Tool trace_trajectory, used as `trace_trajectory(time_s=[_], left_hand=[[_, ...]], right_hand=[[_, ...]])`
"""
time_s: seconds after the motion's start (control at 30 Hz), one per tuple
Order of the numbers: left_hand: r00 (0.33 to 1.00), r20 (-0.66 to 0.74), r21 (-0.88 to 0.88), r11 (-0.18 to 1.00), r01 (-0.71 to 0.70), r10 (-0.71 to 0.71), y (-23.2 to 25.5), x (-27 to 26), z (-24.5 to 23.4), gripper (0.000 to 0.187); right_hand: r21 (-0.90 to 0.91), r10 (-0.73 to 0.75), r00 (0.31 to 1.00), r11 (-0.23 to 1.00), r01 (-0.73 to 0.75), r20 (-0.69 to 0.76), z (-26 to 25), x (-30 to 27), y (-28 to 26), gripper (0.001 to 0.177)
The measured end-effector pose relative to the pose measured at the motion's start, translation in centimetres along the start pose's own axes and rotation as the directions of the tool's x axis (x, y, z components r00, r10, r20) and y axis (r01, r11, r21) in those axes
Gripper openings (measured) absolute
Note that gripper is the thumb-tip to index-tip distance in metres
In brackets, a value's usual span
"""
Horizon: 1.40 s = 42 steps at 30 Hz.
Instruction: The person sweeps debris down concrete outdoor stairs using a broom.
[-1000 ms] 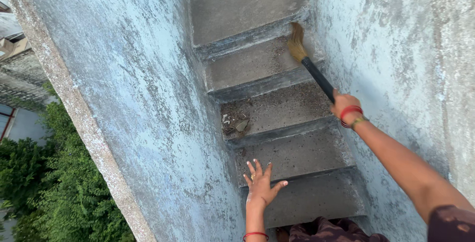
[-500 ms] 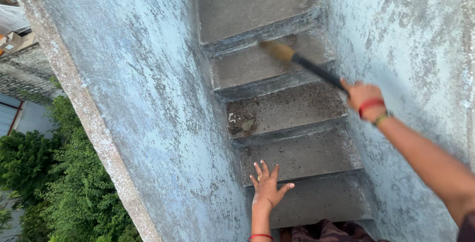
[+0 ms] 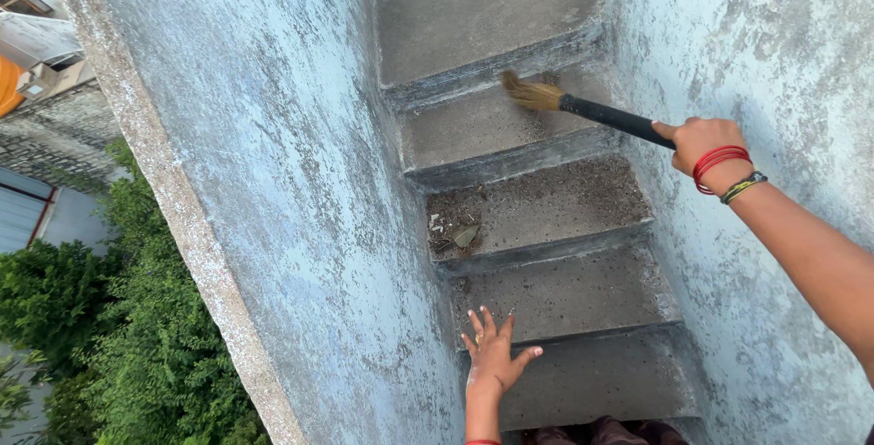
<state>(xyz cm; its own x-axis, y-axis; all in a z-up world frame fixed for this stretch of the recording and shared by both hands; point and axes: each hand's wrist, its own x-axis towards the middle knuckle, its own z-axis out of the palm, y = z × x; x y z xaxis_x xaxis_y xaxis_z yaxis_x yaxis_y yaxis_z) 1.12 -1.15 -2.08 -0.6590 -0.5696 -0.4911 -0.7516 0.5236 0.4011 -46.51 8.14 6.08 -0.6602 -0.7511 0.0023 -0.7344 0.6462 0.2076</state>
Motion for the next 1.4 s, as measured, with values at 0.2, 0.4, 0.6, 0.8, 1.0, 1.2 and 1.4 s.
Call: trace_trajectory(time_s=[0.2, 0.4, 0.6, 0.8, 1.0, 1.2, 1.4], left_hand=[[1.000, 0.006, 0.010, 1.000, -0.027, 0.027, 1.0, 0.5, 0.0, 0.100], [0.998, 0.026, 0.026, 0.998, -0.056, 0.056, 1.1, 0.2, -0.2, 0.099], [1.000, 0.002, 0.013, 1.000, -0.013, 0.013, 0.4, 0.1, -0.5, 0.100], [0.999, -0.003, 0.020, 0.999, -0.046, 0.046, 0.7, 0.2, 0.1, 0.101], [0.997, -0.011, 0.023, 0.997, -0.079, 0.079, 1.0, 0.5, 0.2, 0.098], [0.999, 0.010, 0.002, 0.999, -0.043, 0.043, 1.2, -0.1, -0.1, 0.098], [0.995, -0.025, -0.010, 0.995, -0.097, 0.096, 1.8, -0.4, -0.1, 0.097]], right_hand=[[0.011, 0.069, 0.995, 0.998, -0.068, -0.072, 3.9, 4.4, 0.5, 0.048], [-0.009, 0.020, 1.000, 1.000, -0.020, 0.013, 2.7, 1.6, 0.8, 0.053], [0.165, 0.200, 0.980, 0.967, -0.196, -0.008, 0.2, -3.6, 2.3, 0.060], [0.091, 0.185, 0.983, 0.979, -0.183, -0.018, 6.9, 1.9, -2.3, 0.038], [0.078, 0.031, 0.994, 0.997, -0.023, -0.107, 5.8, -3.2, -0.5, 0.053], [0.247, 0.261, 0.962, 0.940, -0.233, -0.084, 7.2, -7.0, 1.6, 0.059], [0.221, 0.123, 0.988, 0.970, -0.100, -0.094, 9.9, -3.8, -2.6, 0.055]])
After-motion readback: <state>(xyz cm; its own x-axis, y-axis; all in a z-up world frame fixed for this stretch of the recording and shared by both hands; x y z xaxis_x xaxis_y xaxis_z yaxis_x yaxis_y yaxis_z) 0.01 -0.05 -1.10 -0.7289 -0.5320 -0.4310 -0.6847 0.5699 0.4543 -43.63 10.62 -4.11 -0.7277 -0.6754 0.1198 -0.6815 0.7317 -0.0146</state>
